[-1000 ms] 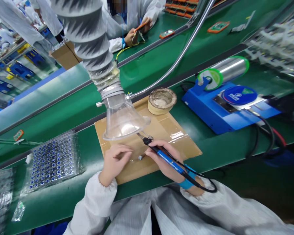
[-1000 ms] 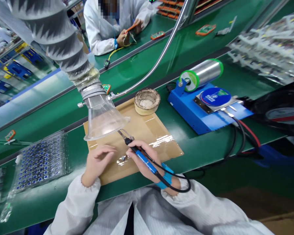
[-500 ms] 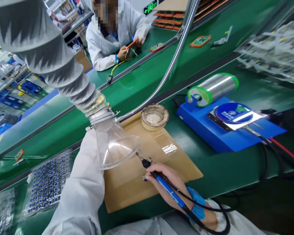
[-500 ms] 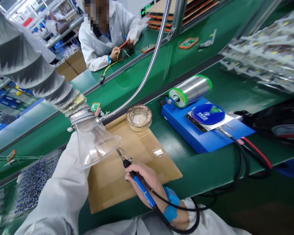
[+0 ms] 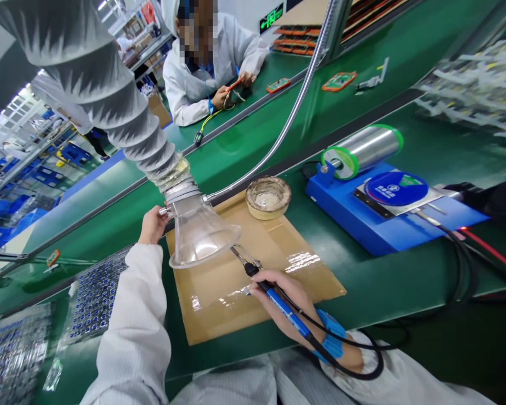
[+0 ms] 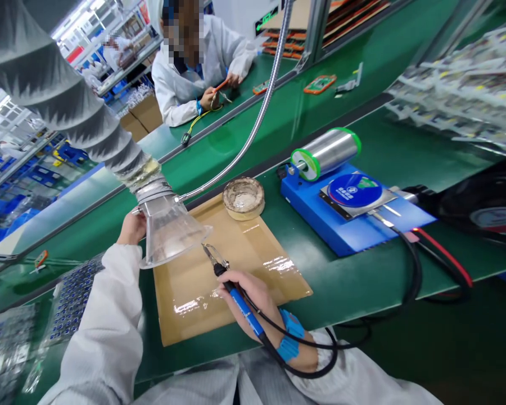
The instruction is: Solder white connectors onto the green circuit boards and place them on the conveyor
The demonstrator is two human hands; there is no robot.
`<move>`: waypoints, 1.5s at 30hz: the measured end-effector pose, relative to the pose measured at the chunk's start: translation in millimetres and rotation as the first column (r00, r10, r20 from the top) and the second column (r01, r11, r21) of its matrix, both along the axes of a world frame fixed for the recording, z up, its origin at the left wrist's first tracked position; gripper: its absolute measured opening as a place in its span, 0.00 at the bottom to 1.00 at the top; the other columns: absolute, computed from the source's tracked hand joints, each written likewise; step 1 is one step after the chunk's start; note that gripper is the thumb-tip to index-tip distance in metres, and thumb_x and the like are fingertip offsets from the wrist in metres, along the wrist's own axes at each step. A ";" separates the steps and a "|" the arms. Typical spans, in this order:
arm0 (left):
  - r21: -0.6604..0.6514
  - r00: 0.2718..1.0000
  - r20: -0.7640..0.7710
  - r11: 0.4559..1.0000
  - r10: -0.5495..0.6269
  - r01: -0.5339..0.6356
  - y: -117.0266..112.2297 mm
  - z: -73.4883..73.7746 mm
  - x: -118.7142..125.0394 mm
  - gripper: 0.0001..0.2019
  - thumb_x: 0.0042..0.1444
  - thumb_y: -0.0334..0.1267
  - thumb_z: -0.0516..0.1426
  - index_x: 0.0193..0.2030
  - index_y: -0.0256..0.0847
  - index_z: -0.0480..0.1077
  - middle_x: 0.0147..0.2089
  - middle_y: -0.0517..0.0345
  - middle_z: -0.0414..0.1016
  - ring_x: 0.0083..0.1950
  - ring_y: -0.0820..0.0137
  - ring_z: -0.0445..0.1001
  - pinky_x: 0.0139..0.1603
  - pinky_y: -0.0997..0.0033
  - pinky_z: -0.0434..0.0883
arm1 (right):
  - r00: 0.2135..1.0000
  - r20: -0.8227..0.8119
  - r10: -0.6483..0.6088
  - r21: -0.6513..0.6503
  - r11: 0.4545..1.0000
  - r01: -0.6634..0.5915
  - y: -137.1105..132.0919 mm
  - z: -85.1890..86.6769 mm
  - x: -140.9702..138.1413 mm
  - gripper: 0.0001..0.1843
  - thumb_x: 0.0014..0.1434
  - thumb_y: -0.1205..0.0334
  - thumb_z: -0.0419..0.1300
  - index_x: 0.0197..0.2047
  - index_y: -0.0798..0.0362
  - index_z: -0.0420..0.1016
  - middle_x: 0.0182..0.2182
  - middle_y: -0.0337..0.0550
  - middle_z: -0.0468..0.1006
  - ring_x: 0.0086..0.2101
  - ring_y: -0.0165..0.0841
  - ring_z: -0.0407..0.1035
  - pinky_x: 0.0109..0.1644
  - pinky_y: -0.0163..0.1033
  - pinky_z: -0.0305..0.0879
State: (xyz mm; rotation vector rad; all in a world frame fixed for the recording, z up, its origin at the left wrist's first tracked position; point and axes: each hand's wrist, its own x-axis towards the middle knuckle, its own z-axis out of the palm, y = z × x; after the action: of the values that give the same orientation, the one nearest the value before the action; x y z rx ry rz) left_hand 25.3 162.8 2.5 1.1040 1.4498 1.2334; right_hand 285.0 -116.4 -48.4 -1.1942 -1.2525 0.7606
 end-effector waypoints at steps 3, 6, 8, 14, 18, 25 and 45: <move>-0.026 0.999 0.038 0.999 0.022 -0.021 -44.0 -1.7 -34.7 0.14 0.52 0.33 0.62 0.25 0.39 0.59 0.27 0.59 0.73 0.28 0.74 0.76 0.26 0.77 0.69 | 1.000 0.010 0.000 0.006 1.000 0.000 -1.1 -2.0 -0.7 0.06 0.62 0.62 0.65 0.43 0.45 0.77 0.33 0.37 0.84 0.31 0.34 0.80 0.39 0.36 0.77; -0.049 0.999 0.039 0.999 0.018 -0.016 -98.7 -3.8 -61.4 0.15 0.43 0.34 0.62 0.24 0.40 0.56 0.25 0.60 0.75 0.24 0.73 0.76 0.20 0.80 0.60 | 1.000 -0.008 0.013 -0.014 1.000 -0.013 -1.8 -3.3 -2.5 0.05 0.62 0.60 0.65 0.43 0.46 0.77 0.32 0.38 0.84 0.31 0.34 0.80 0.36 0.36 0.76; -0.145 0.997 0.021 0.986 -0.079 0.082 -129.7 -5.7 -68.4 0.14 0.41 0.35 0.62 0.25 0.41 0.58 0.23 0.58 0.76 0.19 0.74 0.72 0.18 0.80 0.58 | 0.999 -0.030 0.015 -0.038 0.999 -0.016 -2.8 -2.9 -4.2 0.06 0.62 0.58 0.66 0.42 0.46 0.77 0.32 0.39 0.83 0.30 0.35 0.79 0.34 0.36 0.76; -0.357 0.769 -0.043 0.729 -0.637 0.584 -172.5 -12.7 -34.3 0.13 0.46 0.41 0.60 0.27 0.42 0.58 0.26 0.53 0.80 0.17 0.76 0.65 0.20 0.77 0.58 | 0.995 -0.101 -0.005 -0.084 0.996 -0.003 -11.6 -0.6 -13.4 0.09 0.61 0.56 0.68 0.42 0.46 0.75 0.31 0.38 0.83 0.30 0.35 0.78 0.36 0.38 0.77; -0.163 0.518 -0.649 0.767 -0.557 0.620 -184.5 -6.5 5.6 0.04 0.49 0.33 0.59 0.28 0.41 0.65 0.38 0.49 0.81 0.39 0.62 0.77 0.41 0.63 0.72 | 0.992 -0.125 -0.034 -0.088 0.996 0.023 -15.7 -1.6 -20.6 0.10 0.60 0.57 0.69 0.43 0.46 0.76 0.31 0.37 0.82 0.30 0.33 0.77 0.36 0.37 0.76; 0.072 0.598 -0.534 0.673 -0.597 0.736 -229.6 -5.3 48.2 0.06 0.60 0.34 0.59 0.42 0.41 0.77 0.44 0.49 0.83 0.48 0.61 0.79 0.56 0.58 0.72 | 0.970 -0.241 -0.009 -0.070 0.998 -0.008 -7.0 3.1 -32.5 0.11 0.59 0.58 0.69 0.44 0.47 0.75 0.31 0.36 0.82 0.31 0.32 0.77 0.37 0.37 0.76; -0.002 0.752 -0.443 0.839 -0.488 0.544 -231.4 -10.9 46.4 0.08 0.59 0.35 0.62 0.29 0.41 0.76 0.31 0.57 0.79 0.36 0.68 0.75 0.41 0.67 0.70 | 0.971 -0.229 -0.063 -0.102 0.994 0.041 8.0 3.9 -36.1 0.11 0.60 0.57 0.70 0.44 0.46 0.76 0.31 0.34 0.81 0.31 0.31 0.77 0.39 0.38 0.76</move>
State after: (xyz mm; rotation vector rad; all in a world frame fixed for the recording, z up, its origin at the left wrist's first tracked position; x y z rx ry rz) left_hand 71.7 -68.6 -8.4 1.8119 1.2424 0.7092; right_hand 248.9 -108.5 -44.5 -1.1740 -0.9972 0.9033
